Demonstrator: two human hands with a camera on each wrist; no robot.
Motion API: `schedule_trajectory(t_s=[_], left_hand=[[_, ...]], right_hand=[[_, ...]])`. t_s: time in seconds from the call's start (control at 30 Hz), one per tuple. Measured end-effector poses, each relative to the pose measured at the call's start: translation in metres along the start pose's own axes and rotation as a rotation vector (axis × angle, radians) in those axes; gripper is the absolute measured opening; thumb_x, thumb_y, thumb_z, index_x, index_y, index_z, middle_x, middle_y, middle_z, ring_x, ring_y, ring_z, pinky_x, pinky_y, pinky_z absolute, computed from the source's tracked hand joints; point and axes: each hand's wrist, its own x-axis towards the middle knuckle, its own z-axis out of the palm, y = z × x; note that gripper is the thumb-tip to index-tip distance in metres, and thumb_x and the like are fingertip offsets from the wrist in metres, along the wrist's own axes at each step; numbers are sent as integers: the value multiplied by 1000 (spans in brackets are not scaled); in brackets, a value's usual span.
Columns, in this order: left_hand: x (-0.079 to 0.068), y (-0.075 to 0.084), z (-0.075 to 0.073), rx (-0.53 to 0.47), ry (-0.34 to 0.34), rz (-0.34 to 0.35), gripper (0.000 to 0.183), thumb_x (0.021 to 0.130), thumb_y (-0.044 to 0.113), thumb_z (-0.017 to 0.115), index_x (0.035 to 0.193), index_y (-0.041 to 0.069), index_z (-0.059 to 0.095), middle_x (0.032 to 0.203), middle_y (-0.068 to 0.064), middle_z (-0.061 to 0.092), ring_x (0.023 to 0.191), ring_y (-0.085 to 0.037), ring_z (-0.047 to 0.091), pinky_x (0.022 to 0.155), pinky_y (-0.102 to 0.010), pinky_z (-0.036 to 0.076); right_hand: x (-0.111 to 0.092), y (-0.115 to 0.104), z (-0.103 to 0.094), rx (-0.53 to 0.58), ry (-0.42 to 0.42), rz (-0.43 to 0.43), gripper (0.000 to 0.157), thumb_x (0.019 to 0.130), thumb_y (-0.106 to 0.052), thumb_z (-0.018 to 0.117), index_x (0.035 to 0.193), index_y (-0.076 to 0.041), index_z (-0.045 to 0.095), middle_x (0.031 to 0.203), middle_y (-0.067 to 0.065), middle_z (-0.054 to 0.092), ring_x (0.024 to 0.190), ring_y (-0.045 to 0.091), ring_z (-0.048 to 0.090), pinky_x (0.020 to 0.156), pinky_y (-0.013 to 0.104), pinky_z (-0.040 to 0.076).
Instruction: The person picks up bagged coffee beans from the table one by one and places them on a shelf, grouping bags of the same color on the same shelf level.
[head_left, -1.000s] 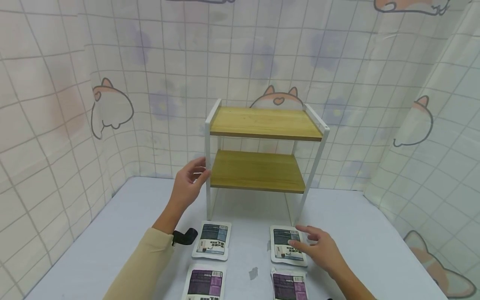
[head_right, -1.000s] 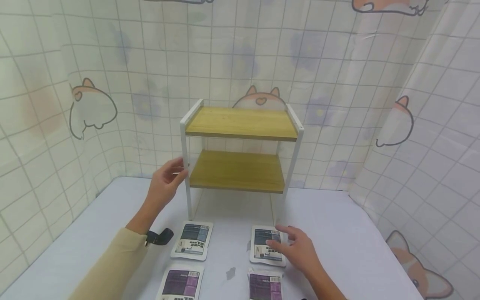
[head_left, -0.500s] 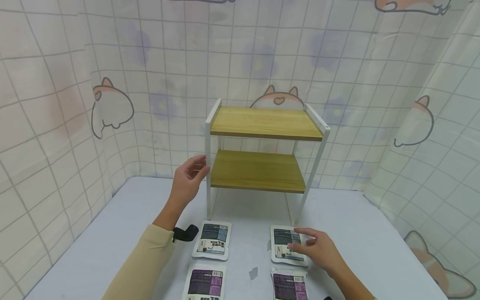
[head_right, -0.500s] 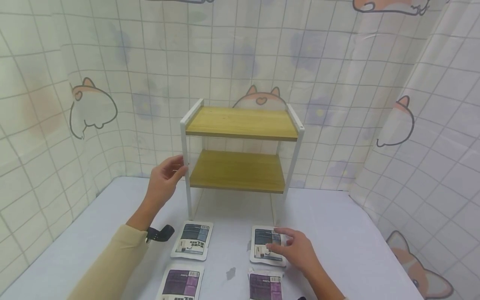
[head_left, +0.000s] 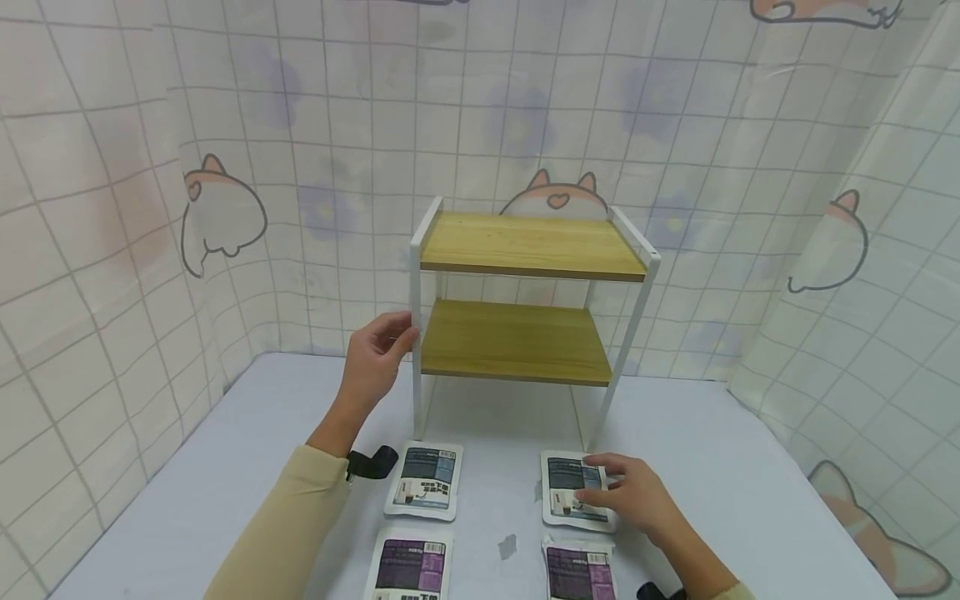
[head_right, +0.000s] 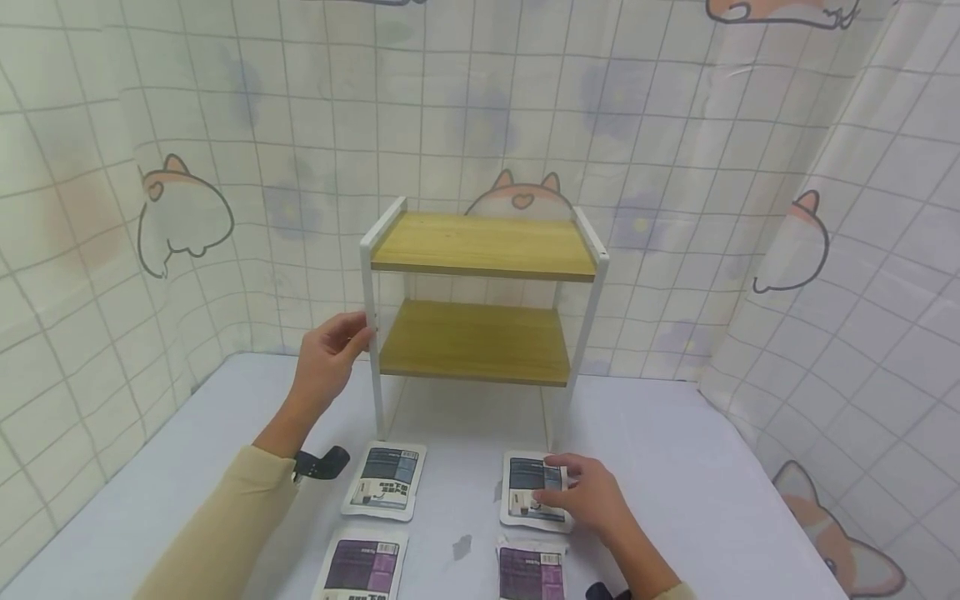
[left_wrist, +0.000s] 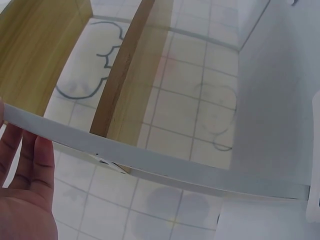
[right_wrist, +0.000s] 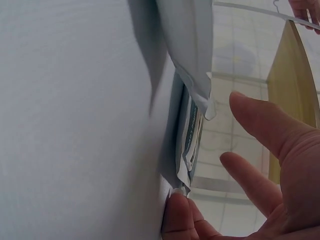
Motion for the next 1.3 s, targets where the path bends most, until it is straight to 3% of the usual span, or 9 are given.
schedule_trajectory(t_s=[0.13,0.47,0.93,1.3], left_hand=[[1,1,-1,-10,1,-9,32,102,14,64,130,-2,64,123,-23,68,106,-36,67,84,-9,52],[1,3,-2,-32,0,-9,28,101,13,65,124,-4,66,117,-25,70,101,-34,68,84,-17,57],[2,3,-3,-52,-8,-30,28,101,11,65,124,-5,66,120,-24,69,104,-34,67,84,-11,53],[3,5,-2,-74,-3,-39,27,101,10,65,123,-6,65,119,-25,68,101,-33,65,82,-11,53]], right_hand=[[3,-1,0,-17,6,-3,60,72,-32,94,125,-14,73,133,24,65,113,40,66,87,56,59],[8,0,2,-63,13,-4,59,68,-29,96,122,-17,75,123,19,68,113,37,63,89,57,56],[10,-5,4,-129,-1,12,62,68,-30,96,123,-14,72,125,25,67,117,44,63,96,64,52],[9,-9,3,-154,7,23,62,66,-30,97,122,-15,72,120,23,69,111,40,65,92,61,55]])
